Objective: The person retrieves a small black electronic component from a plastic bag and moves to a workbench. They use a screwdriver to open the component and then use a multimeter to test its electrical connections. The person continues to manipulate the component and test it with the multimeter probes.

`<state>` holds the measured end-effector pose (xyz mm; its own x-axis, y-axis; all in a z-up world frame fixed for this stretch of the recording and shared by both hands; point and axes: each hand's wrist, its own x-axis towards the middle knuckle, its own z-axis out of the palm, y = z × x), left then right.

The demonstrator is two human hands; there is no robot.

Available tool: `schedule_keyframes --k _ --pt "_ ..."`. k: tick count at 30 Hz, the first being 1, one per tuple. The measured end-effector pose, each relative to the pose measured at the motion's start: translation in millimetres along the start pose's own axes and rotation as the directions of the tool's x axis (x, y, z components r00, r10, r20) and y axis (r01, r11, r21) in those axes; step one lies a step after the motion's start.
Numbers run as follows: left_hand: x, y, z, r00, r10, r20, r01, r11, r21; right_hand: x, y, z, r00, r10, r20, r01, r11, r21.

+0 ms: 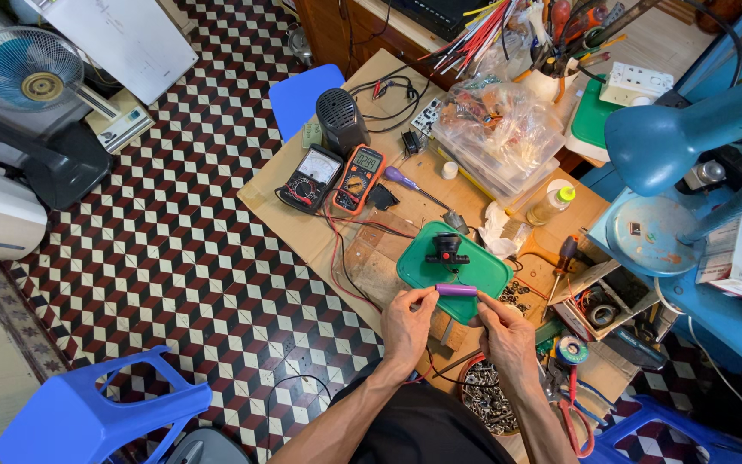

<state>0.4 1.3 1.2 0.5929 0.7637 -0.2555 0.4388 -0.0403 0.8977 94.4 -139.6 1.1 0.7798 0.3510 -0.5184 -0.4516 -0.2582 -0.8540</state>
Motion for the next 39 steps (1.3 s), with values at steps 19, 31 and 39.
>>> schedule_keyframes --k 19,31,39 --pt "0.6 -0.2 0.4 1.0 -0.005 -0.01 0.005 1.0 0.015 5.4 7.8 -2.3 1.0 -0.01 0.015 0.01 0.999 0.034" --pt "0.7 4.0 -1.3 1.0 -0.026 0.012 0.026 0.998 0.05 8.0 9.7 -1.6 1.0 -0.012 -0.003 0.012 1.0 0.016" --pt "1.1 1.2 -0.3 1.0 -0.006 -0.001 0.006 0.999 0.04 3.9 2.6 0.4 1.0 0.005 -0.004 -0.005 1.0 0.003"
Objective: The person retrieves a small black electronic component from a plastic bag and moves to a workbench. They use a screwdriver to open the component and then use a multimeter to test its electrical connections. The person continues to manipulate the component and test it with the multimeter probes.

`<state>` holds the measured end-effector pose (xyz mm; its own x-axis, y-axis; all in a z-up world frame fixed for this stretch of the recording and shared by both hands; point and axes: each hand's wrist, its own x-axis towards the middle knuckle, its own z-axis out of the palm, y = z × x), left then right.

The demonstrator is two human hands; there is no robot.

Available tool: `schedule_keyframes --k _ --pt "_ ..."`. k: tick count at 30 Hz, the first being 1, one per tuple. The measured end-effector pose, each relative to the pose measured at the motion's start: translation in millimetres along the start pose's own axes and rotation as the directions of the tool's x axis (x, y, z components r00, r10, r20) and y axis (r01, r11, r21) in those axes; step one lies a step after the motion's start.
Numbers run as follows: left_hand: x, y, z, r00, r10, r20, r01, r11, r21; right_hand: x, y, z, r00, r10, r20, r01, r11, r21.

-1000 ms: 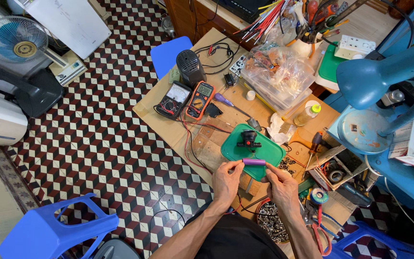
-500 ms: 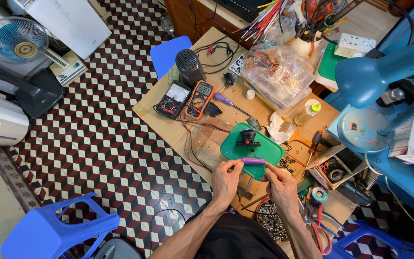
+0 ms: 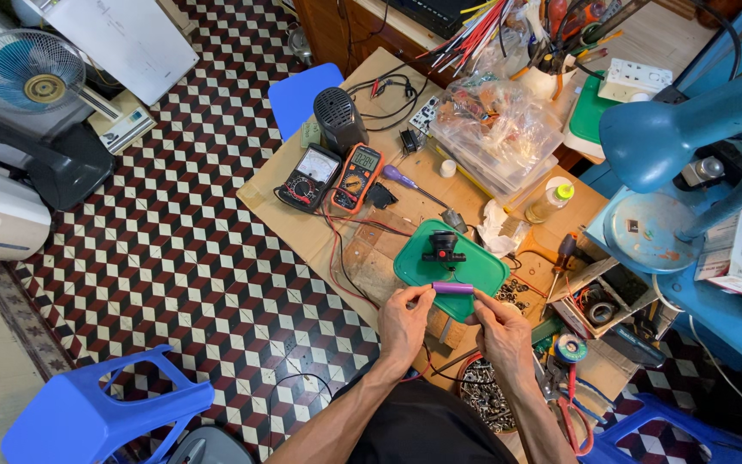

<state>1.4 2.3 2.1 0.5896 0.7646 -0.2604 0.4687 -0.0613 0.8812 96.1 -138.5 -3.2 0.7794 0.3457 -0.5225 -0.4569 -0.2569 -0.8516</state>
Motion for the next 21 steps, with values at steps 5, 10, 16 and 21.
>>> schedule_keyframes --k 5,10,16,21 --pt "-0.1 -1.8 0.6 1.0 0.003 -0.004 -0.003 1.0 -0.007 -2.7 -2.1 -0.2 1.0 -0.016 0.012 0.016 1.0 0.005" --pt "-0.1 -2.5 0.7 1.0 0.007 0.004 -0.007 1.0 -0.014 -0.5 1.0 -0.5 1.0 -0.016 0.013 0.015 1.0 0.012" --pt "-0.5 0.7 0.1 1.0 -0.021 0.014 0.022 0.999 -0.029 2.1 4.4 -1.2 1.0 -0.003 0.019 0.002 0.999 0.036" --pt "-1.8 0.8 -1.2 1.0 -0.01 0.01 0.011 1.0 -0.017 1.0 5.2 -1.3 1.0 -0.015 0.017 0.015 1.0 0.018"
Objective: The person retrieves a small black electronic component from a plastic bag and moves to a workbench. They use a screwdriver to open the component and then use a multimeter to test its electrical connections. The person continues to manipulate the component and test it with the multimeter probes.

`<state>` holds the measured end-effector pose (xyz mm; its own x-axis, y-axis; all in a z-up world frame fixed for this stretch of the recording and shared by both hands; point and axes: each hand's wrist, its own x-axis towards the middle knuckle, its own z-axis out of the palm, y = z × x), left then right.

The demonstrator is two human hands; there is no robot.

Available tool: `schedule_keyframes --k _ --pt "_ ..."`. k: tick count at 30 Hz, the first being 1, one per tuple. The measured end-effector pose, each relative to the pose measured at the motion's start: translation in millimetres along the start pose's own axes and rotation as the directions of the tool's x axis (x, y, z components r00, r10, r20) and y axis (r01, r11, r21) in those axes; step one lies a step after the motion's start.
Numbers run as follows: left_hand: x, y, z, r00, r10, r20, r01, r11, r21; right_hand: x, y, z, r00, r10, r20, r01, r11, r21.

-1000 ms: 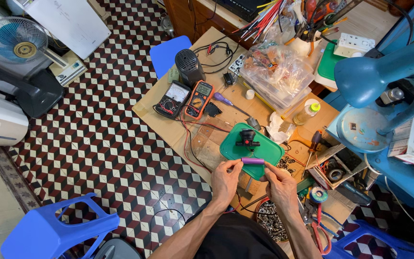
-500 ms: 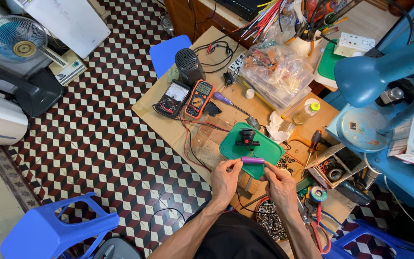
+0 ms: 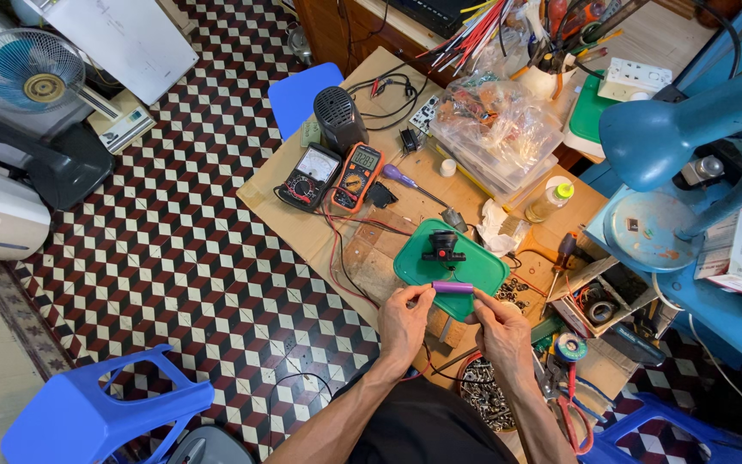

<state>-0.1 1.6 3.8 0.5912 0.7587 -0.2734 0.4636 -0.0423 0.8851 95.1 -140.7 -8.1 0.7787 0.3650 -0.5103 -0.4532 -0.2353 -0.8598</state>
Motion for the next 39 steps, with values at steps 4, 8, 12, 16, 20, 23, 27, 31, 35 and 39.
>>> schedule_keyframes --k 4,8,12,16,20,23,27,31,35,39 --pt "1.1 -2.1 1.0 1.0 0.019 -0.012 -0.019 1.0 0.017 0.2 -0.7 0.8 1.0 0.009 0.004 -0.009 1.0 0.013" --pt "1.2 -4.8 2.2 0.999 0.026 -0.022 -0.026 1.0 -0.003 -0.4 -1.4 1.1 1.0 0.023 0.0 -0.023 1.0 0.006" --pt "1.7 -5.6 2.5 0.999 0.03 -0.019 -0.03 1.0 0.002 -1.3 -3.5 1.1 1.0 0.015 0.004 -0.015 1.0 0.004" --pt "1.1 -5.0 2.2 1.0 0.016 -0.011 -0.016 1.0 0.01 -4.2 -5.9 1.8 1.0 0.024 0.0 -0.024 1.0 -0.018" --pt "1.1 -5.4 1.3 1.0 0.013 -0.005 -0.013 1.0 -0.004 -5.0 -7.9 2.3 1.0 0.031 0.0 -0.031 0.999 -0.016" --pt "3.4 -6.6 2.7 0.988 0.138 -0.061 -0.136 0.99 0.041 -2.8 -9.4 2.5 1.0 0.015 0.013 -0.015 1.0 0.0" --pt "1.1 -9.9 2.9 0.998 -0.037 0.046 0.042 0.993 -0.113 -7.6 -9.3 2.7 1.0 -0.002 0.019 0.0 0.998 0.07" --pt "0.9 -7.8 -6.1 0.996 -0.07 0.058 0.082 0.969 -0.231 -18.6 -14.6 0.0 0.998 0.043 -0.035 -0.039 0.993 0.11" --pt "-7.0 -0.3 -16.3 0.977 -0.178 0.121 0.21 0.909 -0.36 -31.5 -22.2 -3.2 0.998 0.066 -0.017 -0.062 0.983 0.172" --pt "-13.6 11.6 -15.3 0.974 -0.092 0.207 0.19 0.828 -0.527 -43.9 -20.3 10.4 0.996 0.023 0.084 -0.037 0.986 0.162"
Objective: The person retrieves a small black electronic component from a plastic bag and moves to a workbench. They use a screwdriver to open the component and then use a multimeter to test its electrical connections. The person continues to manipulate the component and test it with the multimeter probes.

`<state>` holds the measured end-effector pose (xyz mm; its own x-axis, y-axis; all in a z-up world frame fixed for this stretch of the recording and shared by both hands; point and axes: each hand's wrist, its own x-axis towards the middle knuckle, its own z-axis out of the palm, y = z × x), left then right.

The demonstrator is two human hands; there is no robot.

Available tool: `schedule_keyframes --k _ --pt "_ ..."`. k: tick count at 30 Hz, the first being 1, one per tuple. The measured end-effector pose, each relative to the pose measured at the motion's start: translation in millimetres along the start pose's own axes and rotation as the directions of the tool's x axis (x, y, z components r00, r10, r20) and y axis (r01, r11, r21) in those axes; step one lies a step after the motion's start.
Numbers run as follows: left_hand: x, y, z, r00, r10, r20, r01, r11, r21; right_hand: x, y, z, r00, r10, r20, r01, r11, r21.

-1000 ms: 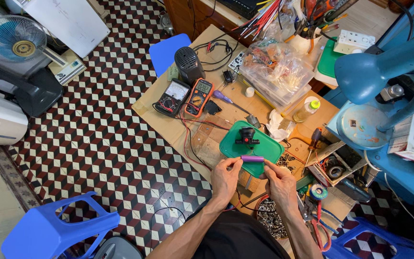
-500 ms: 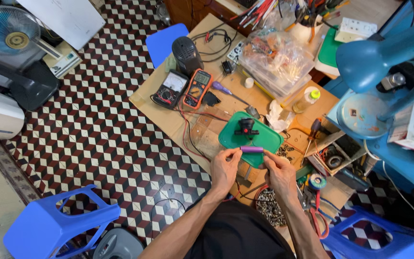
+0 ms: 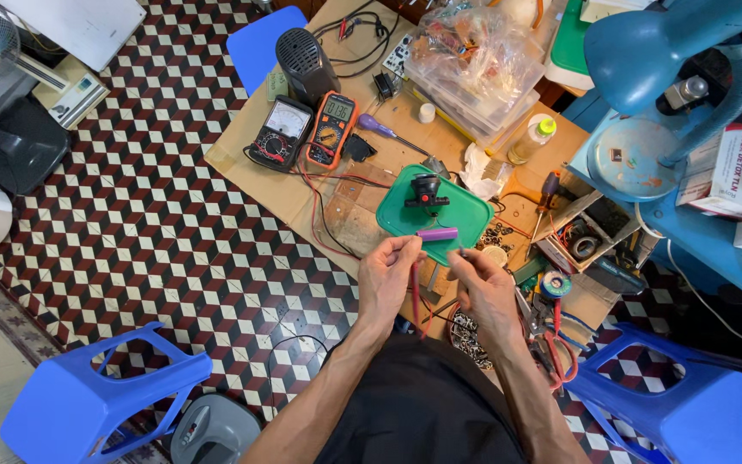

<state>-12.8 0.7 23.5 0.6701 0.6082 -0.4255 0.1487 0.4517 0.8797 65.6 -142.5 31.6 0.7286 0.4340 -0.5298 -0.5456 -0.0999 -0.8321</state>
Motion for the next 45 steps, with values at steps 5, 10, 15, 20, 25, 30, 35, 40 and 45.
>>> schedule_keyframes --k 5,10,15,20,25,30,35,40,45 --pt "-6.0 10.0 3.6 0.991 -0.086 0.107 0.105 0.977 -0.188 -7.4 9.2 20.6 0.992 0.003 0.126 0.002 0.999 -0.037" --pt "-6.2 18.4 1.4 0.985 -0.119 0.124 0.143 0.969 -0.202 -14.8 3.8 22.5 0.981 -0.015 0.196 0.012 1.0 0.014" --pt "8.6 28.7 -16.2 0.999 0.036 -0.014 -0.037 0.986 -0.164 -32.6 -3.1 16.4 0.988 0.055 0.143 -0.053 0.998 -0.013" --pt "5.5 17.6 -26.6 0.998 0.07 0.003 -0.069 0.994 -0.081 -39.7 -4.0 6.1 0.996 -0.023 0.091 0.018 0.998 0.057" --pt "2.7 -1.7 -26.0 0.999 0.024 0.03 -0.022 0.999 -0.047 -41.1 3.0 7.6 0.999 -0.006 -0.038 0.008 0.998 0.063" --pt "20.0 0.2 -28.4 0.99 0.021 0.142 -0.032 0.997 0.076 -39.4 5.2 22.9 0.987 -0.018 -0.157 0.042 0.987 0.154" --pt "40.3 35.1 -40.5 0.968 0.162 0.19 -0.223 0.901 0.371 -20.7 0.7 43.4 0.942 0.006 -0.336 0.039 0.991 0.128" --pt "74.4 75.8 -36.7 0.733 0.369 0.572 -0.672 0.524 0.524 -10.7 -6.5 58.2 0.872 -0.051 -0.487 0.112 0.989 0.095" --pt "107.0 85.7 -22.7 0.567 0.236 0.789 -0.789 0.432 0.437 -3.3 -15.4 76.9 0.808 -0.107 -0.579 0.074 0.994 -0.082"
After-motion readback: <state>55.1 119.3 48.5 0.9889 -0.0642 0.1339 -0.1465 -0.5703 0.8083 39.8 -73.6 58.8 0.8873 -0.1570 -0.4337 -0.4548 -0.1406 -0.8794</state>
